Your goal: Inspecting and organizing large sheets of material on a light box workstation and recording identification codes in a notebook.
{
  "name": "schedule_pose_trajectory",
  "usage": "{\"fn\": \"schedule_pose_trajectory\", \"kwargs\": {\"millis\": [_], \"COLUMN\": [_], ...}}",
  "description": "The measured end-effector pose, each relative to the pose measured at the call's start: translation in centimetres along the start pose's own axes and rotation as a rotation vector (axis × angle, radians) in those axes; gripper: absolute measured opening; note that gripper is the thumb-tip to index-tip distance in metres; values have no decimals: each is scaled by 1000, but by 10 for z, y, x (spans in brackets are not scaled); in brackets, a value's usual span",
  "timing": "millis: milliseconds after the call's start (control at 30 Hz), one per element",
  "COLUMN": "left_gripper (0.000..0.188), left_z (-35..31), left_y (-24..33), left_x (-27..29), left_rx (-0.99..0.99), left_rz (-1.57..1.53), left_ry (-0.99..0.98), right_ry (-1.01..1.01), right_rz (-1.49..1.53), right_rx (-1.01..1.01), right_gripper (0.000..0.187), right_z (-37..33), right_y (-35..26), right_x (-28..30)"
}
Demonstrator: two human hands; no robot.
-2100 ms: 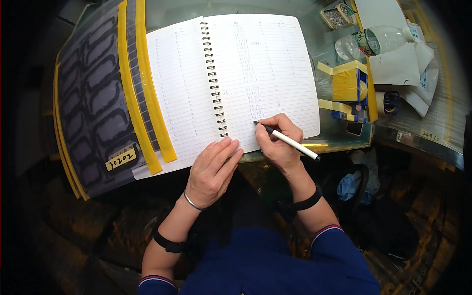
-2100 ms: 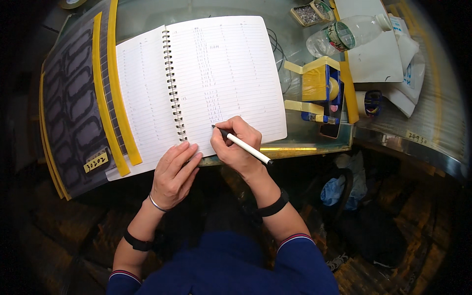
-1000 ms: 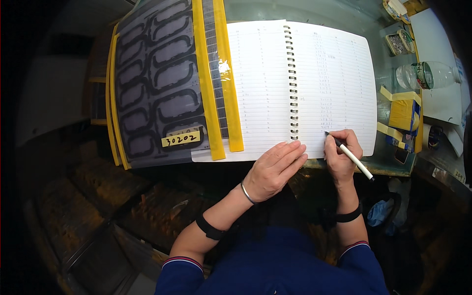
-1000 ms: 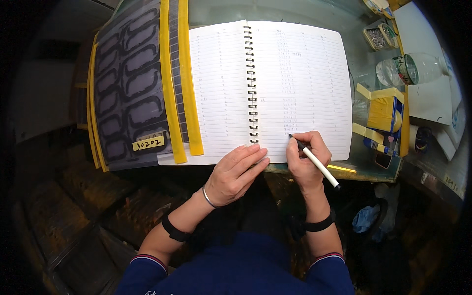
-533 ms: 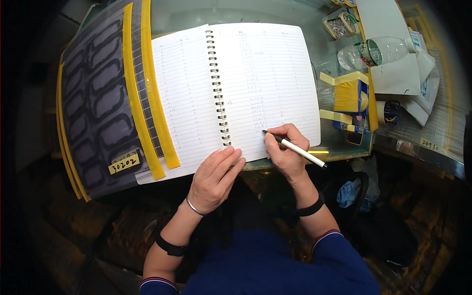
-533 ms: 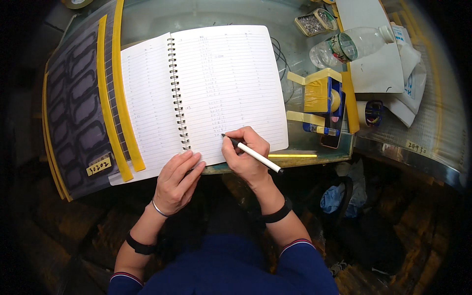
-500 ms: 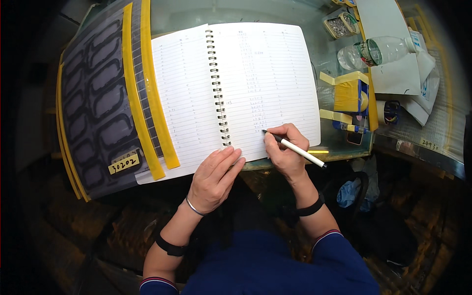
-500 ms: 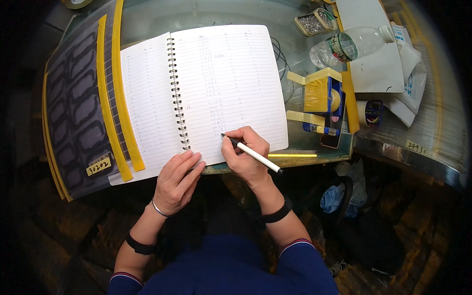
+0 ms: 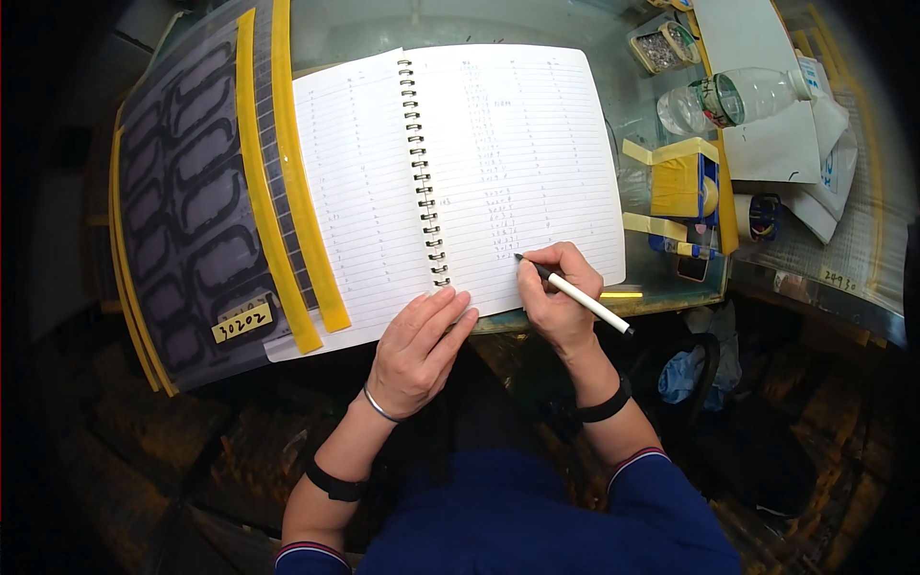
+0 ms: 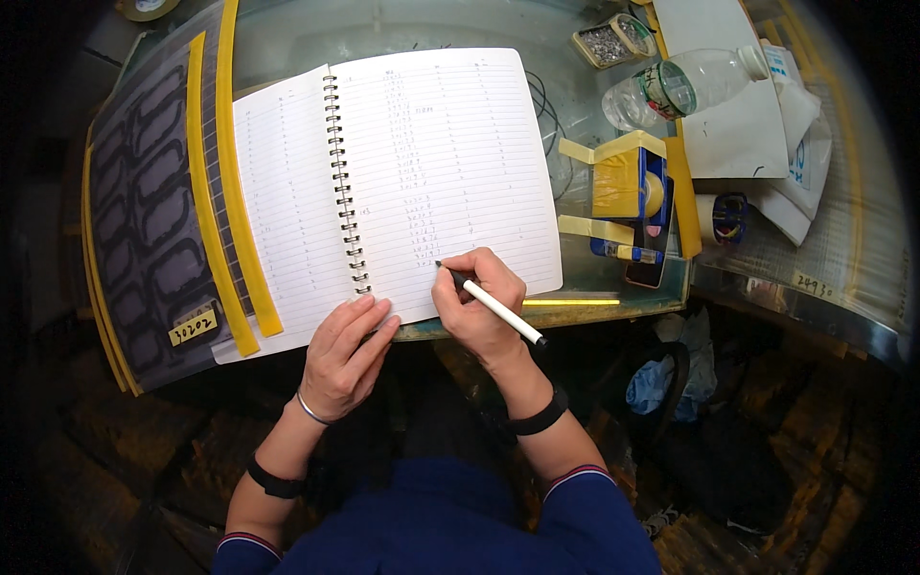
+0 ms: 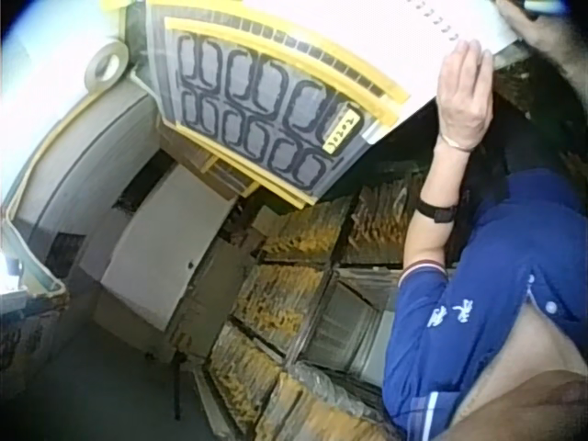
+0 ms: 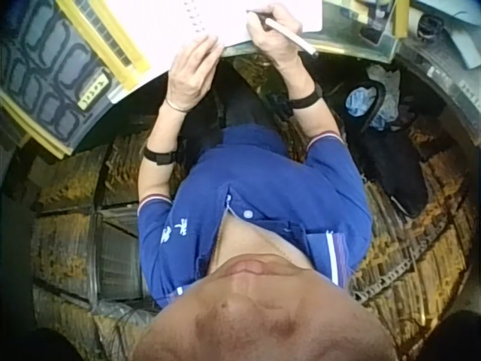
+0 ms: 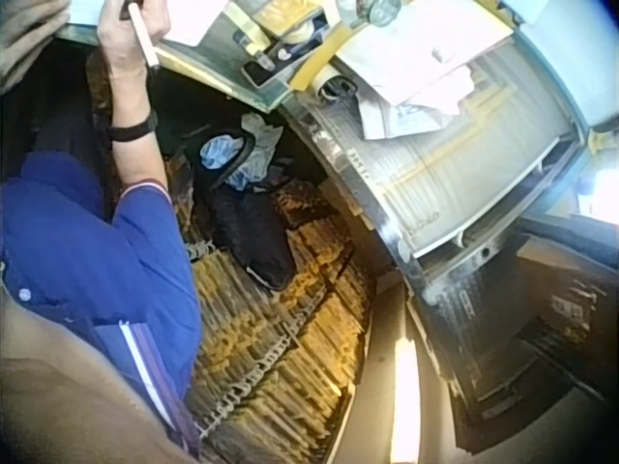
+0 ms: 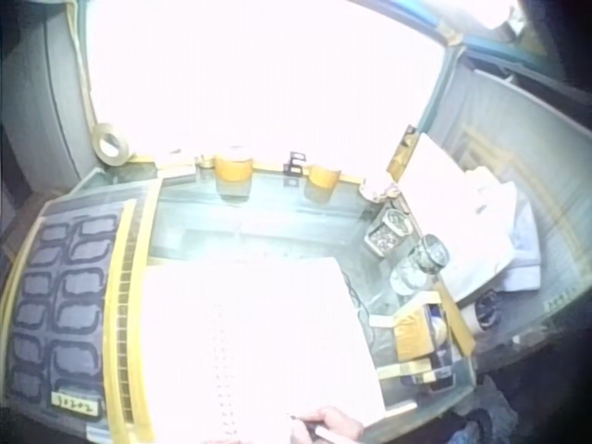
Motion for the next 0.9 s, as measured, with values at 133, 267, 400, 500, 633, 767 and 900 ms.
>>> {"fn": "schedule_pose_trajectory", "kwargs": {"millis": [133,267,400,500,633,767,900], "left_gripper": [32,32,36,33,30,30,35], "left_z": [0,1,-1,1,1,1,-1], "left_y": [0,1,-1,0,1,1,-1], "left_x": [1,0,0,0,0,0,-2], "left_rx": [-2,1,4,0,-6,-8,-5], "left_rz": [4,2,-5,3,9,12,-1], "left_ry": [2,-2,-10,-6,2,0,-13], "right_ry": [-22,-1,27,1,4,9,145], "right_rz": [-2,122,162,67,-6,-16,212], "right_rx": [14,-120,-175,-106,-25,-27,-182], "right_gripper": [6,6,6,6,5,5,3], "right_z": [0,-3,-3,0,1,1,3], "right_y": [-1,11,15,7,3,2,25], "right_x": [-2,0,2,1,2,4,23]}}
Point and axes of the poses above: each hand's wrist, its own z-axis towards the middle knuckle, its own x-axis out of the back of the hand, y = z × x, the point moved 5 cm from there along z, towards the middle knuckle, and after that the axes turned 11 degrees about y, right-handed, at the moved point
